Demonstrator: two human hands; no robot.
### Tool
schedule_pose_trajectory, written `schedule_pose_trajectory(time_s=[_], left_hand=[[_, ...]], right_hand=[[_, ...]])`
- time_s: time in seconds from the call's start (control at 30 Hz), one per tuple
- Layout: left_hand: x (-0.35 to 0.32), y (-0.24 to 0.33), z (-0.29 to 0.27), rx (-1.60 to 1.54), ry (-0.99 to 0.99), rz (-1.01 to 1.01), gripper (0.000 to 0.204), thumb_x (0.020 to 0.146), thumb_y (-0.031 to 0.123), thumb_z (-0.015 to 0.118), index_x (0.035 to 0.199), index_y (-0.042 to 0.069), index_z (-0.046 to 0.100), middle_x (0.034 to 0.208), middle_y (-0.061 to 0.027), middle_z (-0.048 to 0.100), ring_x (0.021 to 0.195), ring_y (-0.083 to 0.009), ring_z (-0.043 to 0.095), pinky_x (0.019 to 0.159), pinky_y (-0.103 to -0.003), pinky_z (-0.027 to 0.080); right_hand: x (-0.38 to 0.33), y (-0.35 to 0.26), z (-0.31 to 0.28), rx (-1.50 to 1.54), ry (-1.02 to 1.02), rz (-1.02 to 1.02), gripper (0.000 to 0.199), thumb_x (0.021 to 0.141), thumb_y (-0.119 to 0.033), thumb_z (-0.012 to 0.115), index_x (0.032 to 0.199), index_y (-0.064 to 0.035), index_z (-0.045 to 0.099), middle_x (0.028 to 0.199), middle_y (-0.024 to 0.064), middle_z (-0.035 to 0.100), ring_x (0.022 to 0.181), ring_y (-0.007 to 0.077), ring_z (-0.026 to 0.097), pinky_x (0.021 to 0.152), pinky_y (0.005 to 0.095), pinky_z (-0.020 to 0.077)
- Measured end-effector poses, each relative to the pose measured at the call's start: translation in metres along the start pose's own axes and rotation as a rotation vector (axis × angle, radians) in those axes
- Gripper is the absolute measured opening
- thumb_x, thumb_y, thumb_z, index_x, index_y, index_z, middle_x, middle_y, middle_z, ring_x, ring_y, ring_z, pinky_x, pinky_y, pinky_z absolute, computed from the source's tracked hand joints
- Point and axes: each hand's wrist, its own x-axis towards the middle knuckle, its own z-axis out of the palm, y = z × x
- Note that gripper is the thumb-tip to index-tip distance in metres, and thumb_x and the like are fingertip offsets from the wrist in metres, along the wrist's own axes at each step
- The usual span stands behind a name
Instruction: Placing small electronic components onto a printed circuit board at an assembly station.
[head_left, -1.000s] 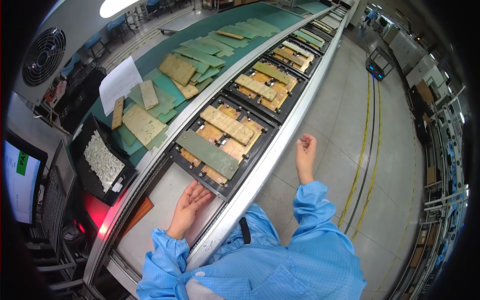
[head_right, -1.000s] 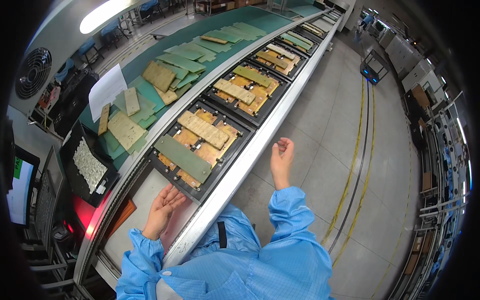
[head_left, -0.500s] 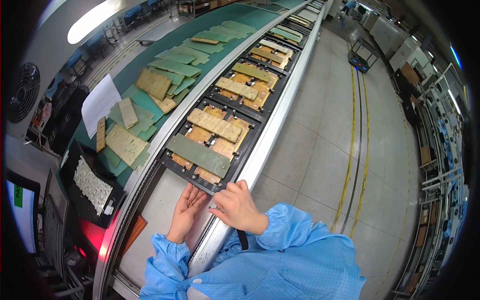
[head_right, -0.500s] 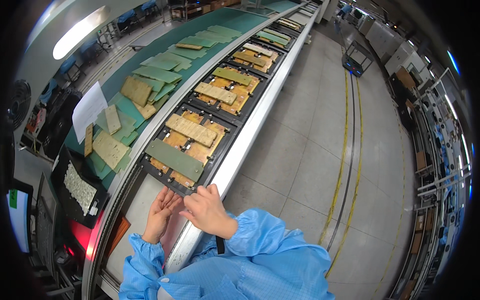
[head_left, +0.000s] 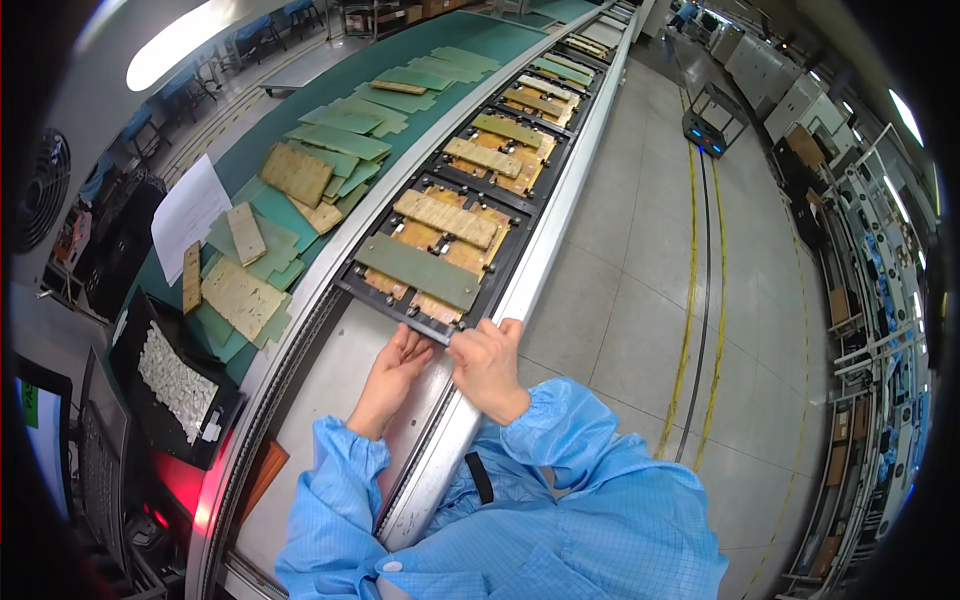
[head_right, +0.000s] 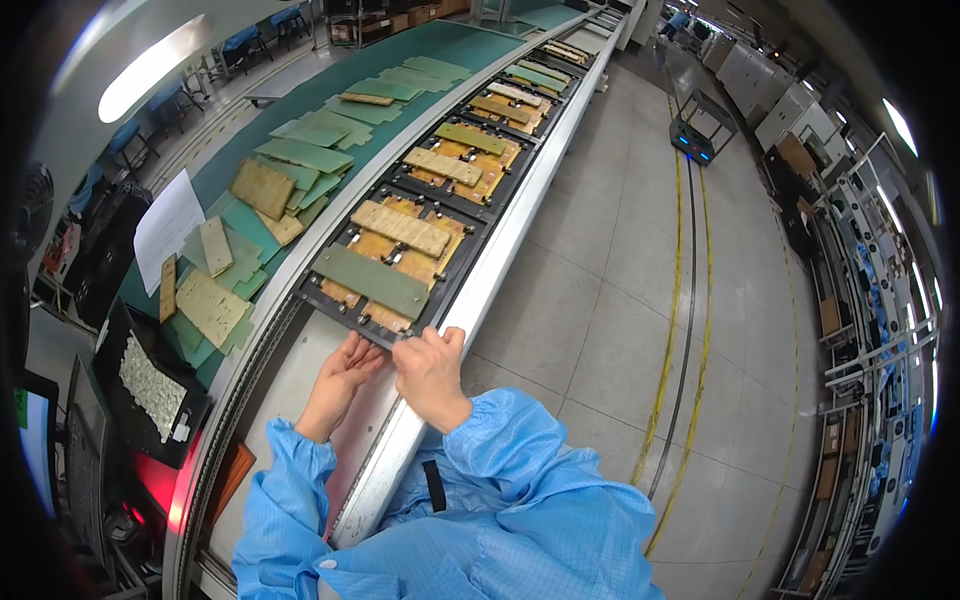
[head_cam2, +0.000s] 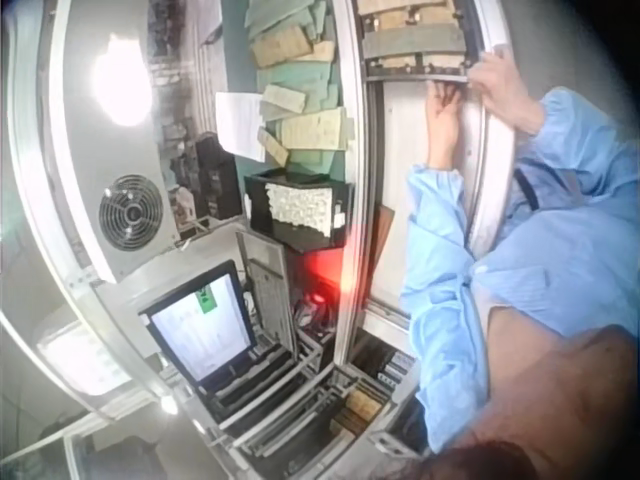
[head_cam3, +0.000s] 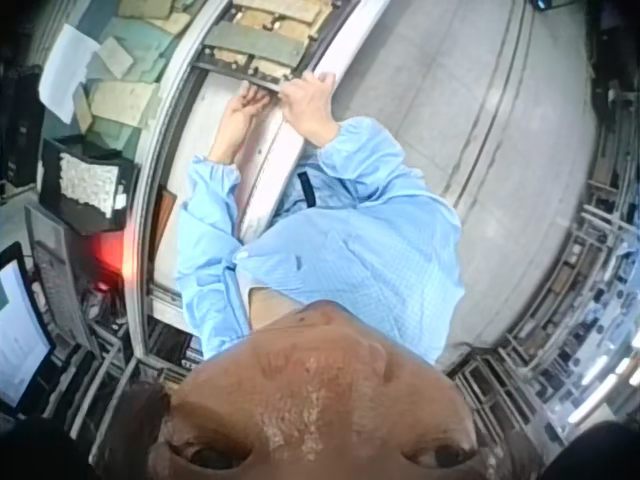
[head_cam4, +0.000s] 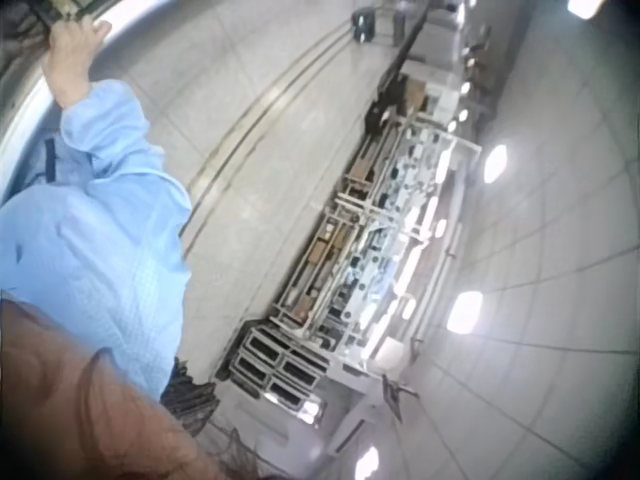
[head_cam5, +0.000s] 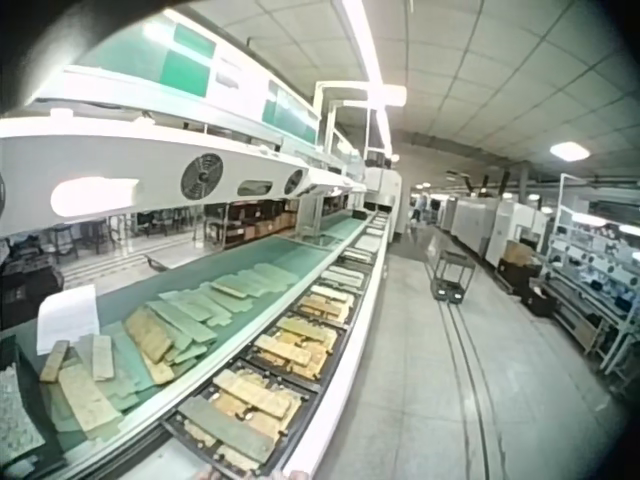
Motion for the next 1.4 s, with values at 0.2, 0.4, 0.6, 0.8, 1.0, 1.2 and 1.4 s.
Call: schedule_pose_trajectory(time_s=[0.2, 0.4, 0.6, 0.8, 1.0, 1.2, 1.4], left_hand=[[-0.006, 0.025, 0.010, 0.370, 0.225, -0.222, 0.069, 0.094, 0.005, 0.056, 0.153, -0.005, 0.024, 0.156, -0.0229, 0.033, 0.125, -0.0256, 0.055, 0.100, -0.031, 0.048], [-0.112, 0.058, 0.025, 0.317, 0.243, -0.103, 0.057, 0.091, -0.004, 0.047, 0.146, -0.004, 0.037, 0.144, -0.0197, 0.049, 0.118, -0.0247, 0.059, 0.098, -0.034, 0.050], [-0.228, 0.086, 0.034, 0.356, 0.279, -0.101, 0.051, 0.085, -0.009, 0.043, 0.135, -0.002, 0.049, 0.130, -0.0155, 0.061, 0.114, -0.0217, 0.060, 0.096, -0.033, 0.050], [-0.321, 0.095, 0.045, 0.394, 0.467, -0.063, 0.050, 0.081, -0.010, 0.040, 0.128, -0.004, 0.054, 0.124, -0.0161, 0.064, 0.111, -0.0218, 0.061, 0.093, -0.031, 0.049], [-0.383, 0.071, 0.044, 0.313, 0.597, -0.073, 0.047, 0.073, -0.009, 0.038, 0.115, -0.005, 0.057, 0.117, -0.0209, 0.066, 0.092, -0.0206, 0.064, 0.082, -0.029, 0.049], [-0.418, 0.033, 0.051, 0.094, 0.829, -0.018, 0.029, 0.091, 0.002, 0.047, 0.116, -0.004, 0.061, 0.106, -0.0138, 0.069, 0.089, -0.0158, 0.062, 0.082, -0.026, 0.048], [-0.445, -0.011, 0.042, -0.051, 1.349, 0.330, 0.023, 0.090, 0.001, 0.054, 0.112, -0.004, 0.060, 0.091, -0.0106, 0.064, 0.081, -0.0162, 0.059, 0.075, -0.026, 0.047]], right_hand=[[0.018, 0.019, 0.002, -0.078, 0.016, 0.059, 0.020, 0.067, -0.006, 0.071, 0.059, -0.0116, 0.054, 0.061, 0.0038, 0.059, 0.072, 0.0239, 0.052, 0.078, 0.0422, 0.0303], [0.039, 0.057, -0.003, -0.188, -0.044, 0.276, 0.013, 0.074, -0.009, 0.072, 0.064, -0.0119, 0.063, 0.069, 0.0085, 0.068, 0.069, 0.0299, 0.067, 0.067, 0.0426, 0.0427], [0.069, 0.100, -0.007, -0.372, -0.099, 0.470, 0.004, 0.081, -0.015, 0.069, 0.077, -0.0143, 0.070, 0.076, 0.0098, 0.072, 0.077, 0.0339, 0.070, 0.067, 0.0464, 0.0531], [0.088, 0.113, -0.011, -0.425, -0.146, 0.539, 0.005, 0.083, -0.018, 0.069, 0.080, -0.0134, 0.070, 0.081, 0.0109, 0.072, 0.083, 0.0336, 0.069, 0.071, 0.0464, 0.0528], [0.096, 0.123, 0.003, -0.447, -0.117, 0.555, 0.010, 0.083, -0.021, 0.071, 0.081, -0.0122, 0.068, 0.083, 0.0116, 0.072, 0.084, 0.0343, 0.069, 0.072, 0.0468, 0.0526], [0.124, 0.153, 0.010, -0.537, -0.089, 0.660, 0.020, 0.082, -0.031, 0.076, 0.089, -0.0131, 0.072, 0.091, 0.0118, 0.073, 0.091, 0.0326, 0.070, 0.075, 0.0458, 0.0540], [0.158, 0.196, 0.018, -0.556, -0.115, 0.704, 0.024, 0.083, -0.031, 0.077, 0.098, -0.0126, 0.073, 0.101, 0.0091, 0.074, 0.097, 0.0304, 0.070, 0.079, 0.0434, 0.0540]])
